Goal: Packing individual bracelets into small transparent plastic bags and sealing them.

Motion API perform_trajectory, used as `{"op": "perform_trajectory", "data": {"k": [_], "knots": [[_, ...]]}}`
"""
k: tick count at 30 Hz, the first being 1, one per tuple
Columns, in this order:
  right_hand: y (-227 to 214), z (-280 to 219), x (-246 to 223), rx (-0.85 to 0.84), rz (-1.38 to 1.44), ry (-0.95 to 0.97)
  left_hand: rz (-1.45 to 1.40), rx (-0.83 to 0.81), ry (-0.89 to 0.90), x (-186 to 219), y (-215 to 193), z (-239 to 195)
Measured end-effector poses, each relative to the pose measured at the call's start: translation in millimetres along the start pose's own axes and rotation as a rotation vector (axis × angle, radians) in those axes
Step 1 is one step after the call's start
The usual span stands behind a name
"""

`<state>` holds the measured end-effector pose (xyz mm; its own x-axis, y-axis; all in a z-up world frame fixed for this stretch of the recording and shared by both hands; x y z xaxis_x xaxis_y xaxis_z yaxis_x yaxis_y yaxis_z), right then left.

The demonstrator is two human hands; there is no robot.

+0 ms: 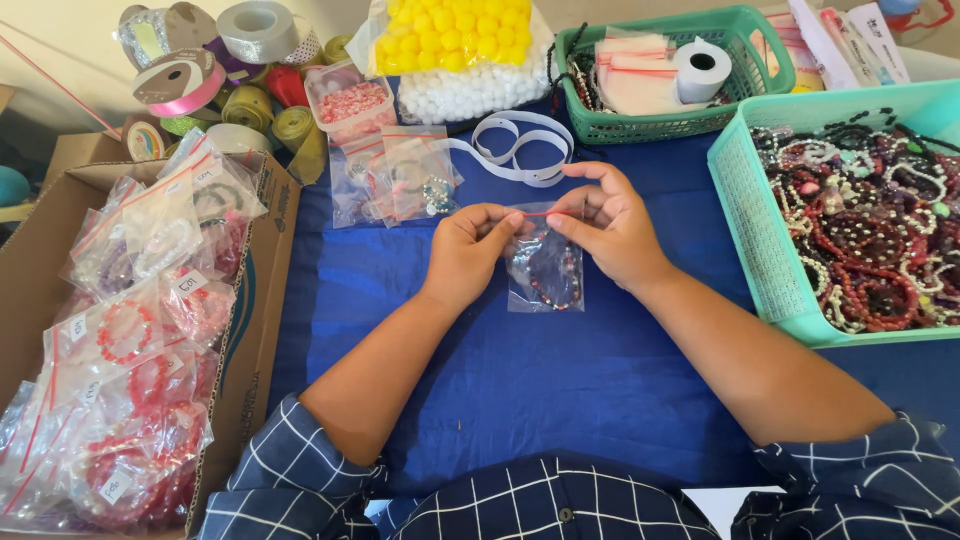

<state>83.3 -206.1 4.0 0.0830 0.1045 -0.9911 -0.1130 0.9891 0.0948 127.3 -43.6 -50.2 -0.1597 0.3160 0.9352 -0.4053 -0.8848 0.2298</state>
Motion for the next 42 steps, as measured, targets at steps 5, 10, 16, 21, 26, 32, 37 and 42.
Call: {"op": "perform_trajectory", "data": {"k": [5, 10, 16, 21, 26, 32, 37, 42], "knots": [[3, -1, 3, 0.017, -0.045, 0.017, 0.034, -0.056, 0.034, 9, 11, -3], [10, -5, -4, -0.003, -0.052, 0.038, 0.082, -0.091, 0.069, 7, 14, -6], [9, -4, 0, -0.008, -0.051, 0.028, 0.095, -0.114, 0.115, 20, 21, -8], [8, -5, -1, 0.016, -0.103, 0.027, 0.089, -0.116, 0.103, 22, 24, -9], [9, -4, -6, 0.027, -0.066, 0.018, 0.117, -0.088, 0.13, 21, 21, -7], [-6, 1, 0, 0.072, -0.017, 0.021, 0.143, -0.014, 0.147, 30, 9, -3], [-15, 3, 0, 0.099, -0.01, -0.006, 0.187, 0.029, 0.147, 34, 0, 1], [-20, 3, 1, 0.119, -0.019, -0.019, 0.161, 0.069, 0.133, 30, -8, 3]]}}
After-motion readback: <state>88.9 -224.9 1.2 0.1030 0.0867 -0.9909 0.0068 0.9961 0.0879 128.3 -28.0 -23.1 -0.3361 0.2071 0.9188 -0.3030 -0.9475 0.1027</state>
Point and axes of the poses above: each hand's wrist, its own z-axis towards the middle knuckle, its own y-axis out of the palm, x = y × z, the point moved 10 cm from there along z, towards the middle knuckle, and after that the axes turned 11 degrees about y, right-handed, at the moved point
